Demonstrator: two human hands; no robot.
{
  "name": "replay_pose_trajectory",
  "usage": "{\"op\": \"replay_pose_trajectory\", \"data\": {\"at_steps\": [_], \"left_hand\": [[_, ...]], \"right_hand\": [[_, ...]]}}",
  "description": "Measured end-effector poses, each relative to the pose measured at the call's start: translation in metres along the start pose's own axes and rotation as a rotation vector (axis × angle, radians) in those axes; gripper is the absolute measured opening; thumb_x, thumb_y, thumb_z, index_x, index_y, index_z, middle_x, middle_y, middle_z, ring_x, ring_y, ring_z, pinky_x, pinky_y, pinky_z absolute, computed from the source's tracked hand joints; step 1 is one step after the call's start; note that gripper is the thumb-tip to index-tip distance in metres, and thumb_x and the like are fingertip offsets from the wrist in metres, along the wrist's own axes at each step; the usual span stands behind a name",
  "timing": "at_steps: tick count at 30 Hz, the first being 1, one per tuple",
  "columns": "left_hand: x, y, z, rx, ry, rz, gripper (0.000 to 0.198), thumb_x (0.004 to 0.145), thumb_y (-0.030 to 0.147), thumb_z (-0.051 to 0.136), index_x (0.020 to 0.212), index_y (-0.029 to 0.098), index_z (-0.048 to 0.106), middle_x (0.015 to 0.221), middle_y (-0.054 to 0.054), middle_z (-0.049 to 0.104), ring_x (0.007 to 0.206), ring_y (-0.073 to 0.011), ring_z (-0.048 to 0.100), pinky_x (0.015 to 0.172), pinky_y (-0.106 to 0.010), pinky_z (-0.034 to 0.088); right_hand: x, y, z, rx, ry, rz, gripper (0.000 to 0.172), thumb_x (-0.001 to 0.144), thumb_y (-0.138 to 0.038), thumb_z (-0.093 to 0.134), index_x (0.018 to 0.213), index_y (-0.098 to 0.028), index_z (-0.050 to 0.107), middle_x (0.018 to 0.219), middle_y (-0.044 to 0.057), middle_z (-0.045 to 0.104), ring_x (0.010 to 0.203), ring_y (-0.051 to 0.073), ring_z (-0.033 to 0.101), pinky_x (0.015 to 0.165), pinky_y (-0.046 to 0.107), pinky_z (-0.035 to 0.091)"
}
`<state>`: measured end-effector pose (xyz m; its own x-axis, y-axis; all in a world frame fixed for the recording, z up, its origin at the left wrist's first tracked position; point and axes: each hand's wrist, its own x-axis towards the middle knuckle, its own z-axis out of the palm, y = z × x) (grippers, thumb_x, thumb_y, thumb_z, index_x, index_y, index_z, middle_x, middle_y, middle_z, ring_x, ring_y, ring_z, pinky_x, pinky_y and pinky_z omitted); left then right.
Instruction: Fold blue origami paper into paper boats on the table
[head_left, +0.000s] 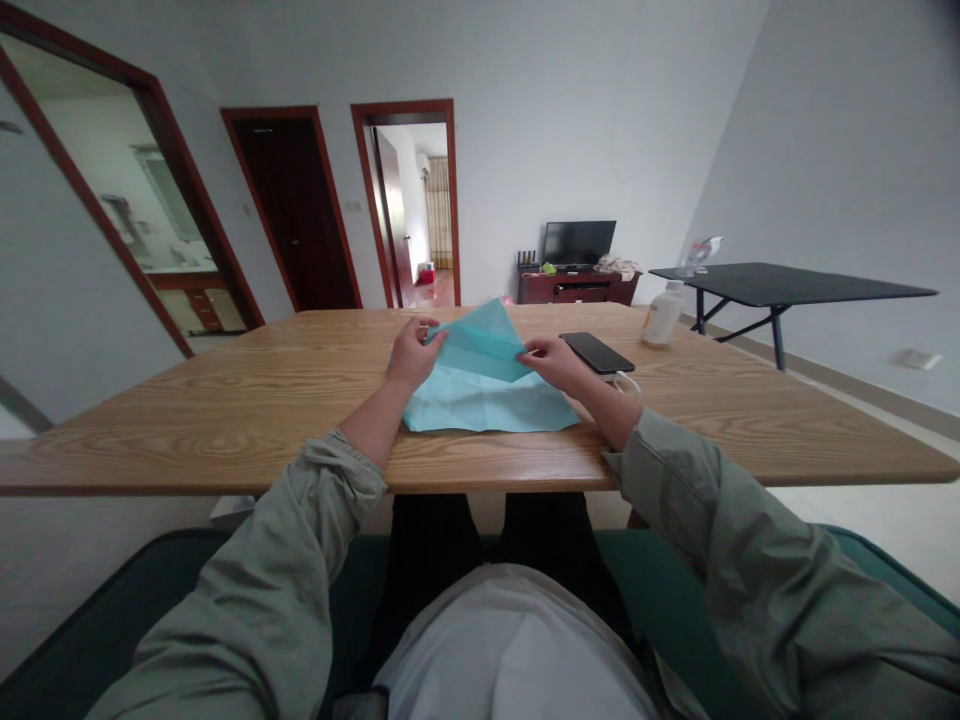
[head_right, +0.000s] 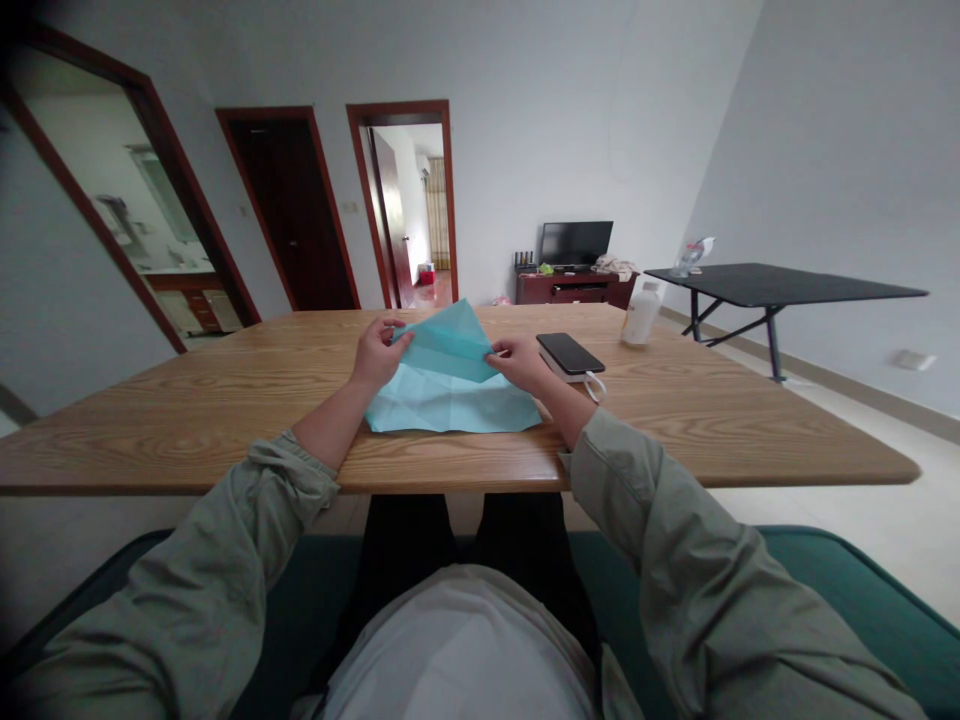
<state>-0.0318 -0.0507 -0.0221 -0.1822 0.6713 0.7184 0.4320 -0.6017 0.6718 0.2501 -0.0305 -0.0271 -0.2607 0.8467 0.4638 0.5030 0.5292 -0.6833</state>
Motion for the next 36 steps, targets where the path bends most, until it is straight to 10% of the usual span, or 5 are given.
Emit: {"op": "replay_pose_trajectory", "data": {"at_steps": [36], "left_hand": [[0.0, -0.002, 0.002, 0.193, -0.189, -0.055, 0.023, 0.074, 0.038, 0.069, 0.083, 0.017, 0.068, 0.081, -0.003, 0.067, 0.076, -0.0162, 0.057, 0.072, -0.029, 0.044]], "right_hand": [[0.003, 0.001, -0.003, -0.077, 0.107, -0.05, 0.033, 0.076, -0.042, 0.059, 0.08, -0.013, 0.073, 0.065, 0.002, 0.064, 0.058, 0.013, 0.048, 0.054, 0.026, 0.033]]}}
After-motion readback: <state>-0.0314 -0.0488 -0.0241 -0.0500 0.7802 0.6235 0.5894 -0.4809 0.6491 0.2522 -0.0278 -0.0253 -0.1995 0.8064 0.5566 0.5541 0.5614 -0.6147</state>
